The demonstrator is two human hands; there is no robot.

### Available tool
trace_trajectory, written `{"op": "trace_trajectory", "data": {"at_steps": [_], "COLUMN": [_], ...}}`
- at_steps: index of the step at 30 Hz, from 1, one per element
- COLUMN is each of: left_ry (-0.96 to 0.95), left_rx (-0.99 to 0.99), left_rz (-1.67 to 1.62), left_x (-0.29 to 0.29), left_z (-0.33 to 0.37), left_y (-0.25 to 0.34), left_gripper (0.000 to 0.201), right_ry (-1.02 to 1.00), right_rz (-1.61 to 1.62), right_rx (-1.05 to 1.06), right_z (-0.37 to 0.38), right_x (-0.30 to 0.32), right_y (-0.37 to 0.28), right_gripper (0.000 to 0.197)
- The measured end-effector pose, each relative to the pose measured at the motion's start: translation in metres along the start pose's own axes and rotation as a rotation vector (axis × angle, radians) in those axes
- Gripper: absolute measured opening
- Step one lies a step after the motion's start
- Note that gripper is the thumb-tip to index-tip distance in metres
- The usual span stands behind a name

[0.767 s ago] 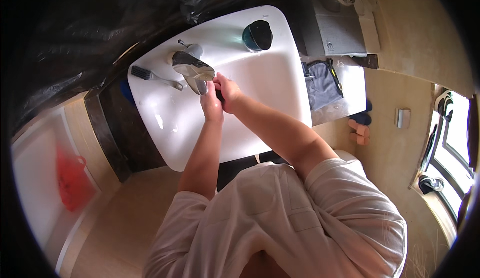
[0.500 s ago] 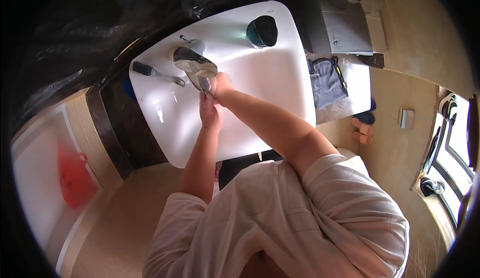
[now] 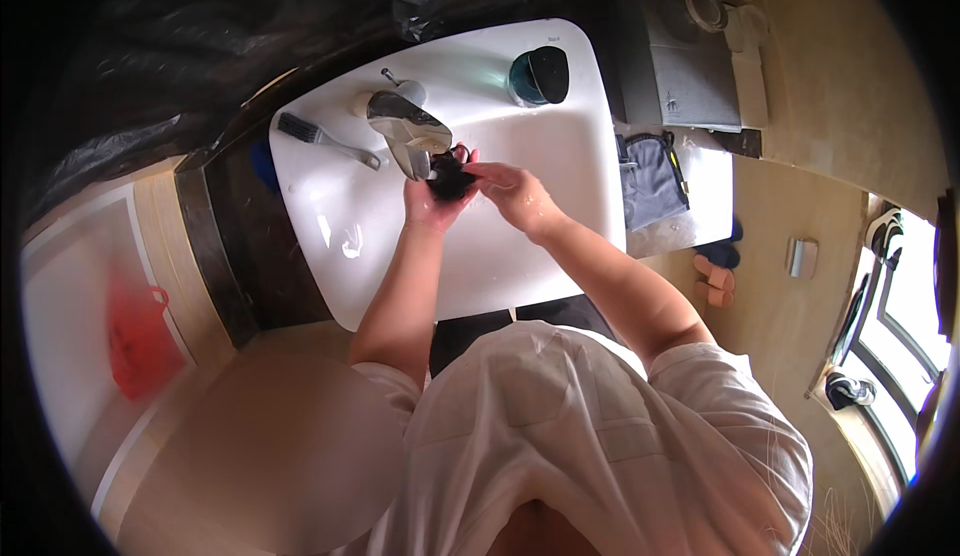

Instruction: The person washes a black bra in a bathroom sink. They wet the bra, apply soap, and scrub it with a toothbrush. After scrubbing, they rinse the bra under running water and squeeze out excess water.

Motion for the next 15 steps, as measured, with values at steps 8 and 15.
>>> {"op": "trace_trajectory", "data": {"at_steps": [8,15], "left_ry": [0.069,0.467], "left_rx": [-0.128,-0.173], "left_rz": [-0.136,0.136], "left_x": [0.010,0.046], "left_z": [0.007,-0.021], "left_y": [-0.004,0.021], "left_gripper": [0.018,0.021], "right_ry": [0.246,0.238], "right_rz": [-0.522,-1.088], "right_rx": [0.623,0.599], "right_z": [-0.042,-0.040], "right_x": [-0.007,-0.023], "right_y": [-0.106,-0.114], "right_gripper": [0.047,0.065]}}
Point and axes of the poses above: each hand's wrist, its own z-axis towards the middle knuckle, its own x-axis out of the back of the hand, y = z × x, the point moved 5 cm from there along z, towards the middle knuckle, and after that the axes turned 13 degrees about -y, right-handed, at the moved point
